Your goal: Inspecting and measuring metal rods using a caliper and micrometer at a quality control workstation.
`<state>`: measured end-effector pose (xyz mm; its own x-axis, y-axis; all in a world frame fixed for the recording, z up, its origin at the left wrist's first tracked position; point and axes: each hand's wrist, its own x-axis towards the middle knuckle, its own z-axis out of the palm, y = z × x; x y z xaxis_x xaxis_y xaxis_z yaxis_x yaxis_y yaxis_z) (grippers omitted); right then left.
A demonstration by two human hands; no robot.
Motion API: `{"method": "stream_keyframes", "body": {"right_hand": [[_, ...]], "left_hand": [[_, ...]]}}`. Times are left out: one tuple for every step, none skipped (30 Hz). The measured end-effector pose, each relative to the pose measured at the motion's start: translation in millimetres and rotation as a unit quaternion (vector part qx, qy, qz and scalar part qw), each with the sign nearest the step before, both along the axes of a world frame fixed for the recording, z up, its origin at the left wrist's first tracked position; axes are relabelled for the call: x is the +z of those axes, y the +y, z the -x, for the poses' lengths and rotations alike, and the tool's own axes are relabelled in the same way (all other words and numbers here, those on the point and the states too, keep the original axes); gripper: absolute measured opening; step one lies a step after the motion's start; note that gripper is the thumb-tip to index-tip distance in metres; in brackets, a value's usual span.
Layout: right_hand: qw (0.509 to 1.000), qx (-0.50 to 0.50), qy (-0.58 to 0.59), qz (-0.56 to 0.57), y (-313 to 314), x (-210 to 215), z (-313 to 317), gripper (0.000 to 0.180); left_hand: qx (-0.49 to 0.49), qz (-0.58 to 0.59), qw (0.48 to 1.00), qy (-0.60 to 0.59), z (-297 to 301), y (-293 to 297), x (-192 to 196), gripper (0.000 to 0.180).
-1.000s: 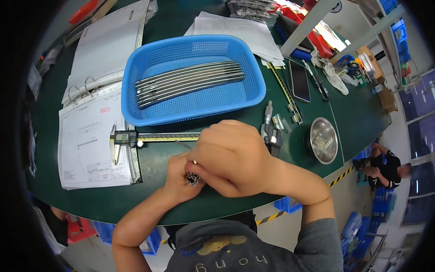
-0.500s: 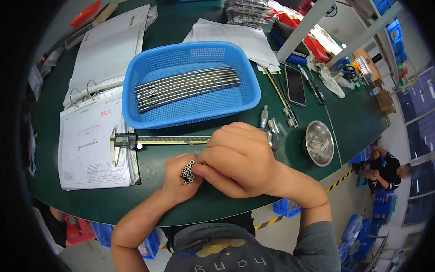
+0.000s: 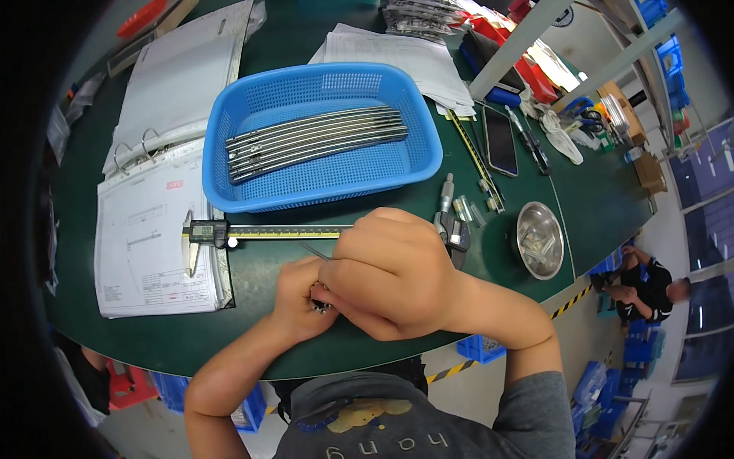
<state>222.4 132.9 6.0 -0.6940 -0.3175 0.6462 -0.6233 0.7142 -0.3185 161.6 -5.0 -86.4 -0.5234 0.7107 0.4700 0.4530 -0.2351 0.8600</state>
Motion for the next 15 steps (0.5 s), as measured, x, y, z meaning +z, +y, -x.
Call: {"method": "stream_keyframes", "body": {"right_hand": [[1.0, 0.005, 0.0, 0.007, 0.1, -1.0, -1.0, 0.014], [1.0, 0.003, 0.002, 0.005, 1.0, -1.2, -2.2, 0.014], [1.0, -0.013, 0.011, -0.005, 2.4, -0.9, -3.7, 0.014], [0.999, -0.026, 0.02, -0.013, 3.9, -2.1, -3.9, 0.014], [0.999, -0.023, 0.02, -0.013, 3.5, -2.2, -4.8, 0.014], [0.999, -0.03, 0.026, 0.002, 2.1, -1.7, -6.4, 0.014], [0.999, -0.039, 0.031, 0.018, 0.2, -1.0, -8.6, 0.014], [0.999, -0.039, 0.029, 0.019, -0.3, -1.8, -8.2, 0.014], [0.999, -0.034, 0.025, 0.016, -0.5, -3.0, -6.4, 0.014], [0.999, -0.029, 0.024, 0.012, -0.7, -3.4, -4.3, 0.014], [0.999, -0.029, 0.024, 0.012, -1.3, -4.2, -3.7, 0.014], [0.999, -0.027, 0.021, 0.019, -1.9, -5.2, -3.3, 0.014], [0.999, -0.024, 0.017, 0.026, -1.7, -5.9, -2.2, 0.014], [0.999, -0.023, 0.017, 0.025, -1.5, -5.9, -1.4, 0.014], [1.0, -0.021, 0.015, 0.017, -1.2, -5.6, -0.7, 0.014]], "left_hand": [[0.0, 0.0, 1.0, 0.019, -0.5, 0.5, -1.1, 0.018], [-0.001, -0.002, 1.0, 0.021, -1.1, 1.4, -1.2, 0.018], [0.002, -0.009, 1.0, -0.003, -1.9, 2.5, -1.0, 0.018], [0.01, -0.014, 0.999, -0.027, -2.4, 3.1, -2.0, 0.018], [0.012, -0.014, 0.999, -0.027, -1.8, 2.4, -1.5, 0.018], [0.014, 0.002, 1.0, -0.028, -0.6, 1.1, 0.1, 0.019], [0.014, 0.018, 0.999, -0.03, -1.0, -0.7, 1.3, 0.019], [0.014, 0.019, 0.999, -0.032, -1.0, -1.0, 0.4, 0.019], [0.013, 0.009, 1.0, -0.023, -0.8, -0.6, -1.0, 0.019], [0.013, -0.001, 1.0, -0.011, 0.3, -0.4, -1.0, 0.019], [0.013, -0.001, 1.0, -0.011, 0.5, -0.8, -0.6, 0.019], [0.012, -0.005, 1.0, -0.006, 0.5, -1.1, -0.3, 0.019], [0.012, -0.01, 1.0, 0.0, 1.0, -0.9, -0.5, 0.018], [0.013, -0.01, 1.0, -0.001, 1.4, -0.8, -0.2, 0.018], [0.013, -0.008, 1.0, -0.004, 1.6, -0.8, 0.9, 0.018]]}}
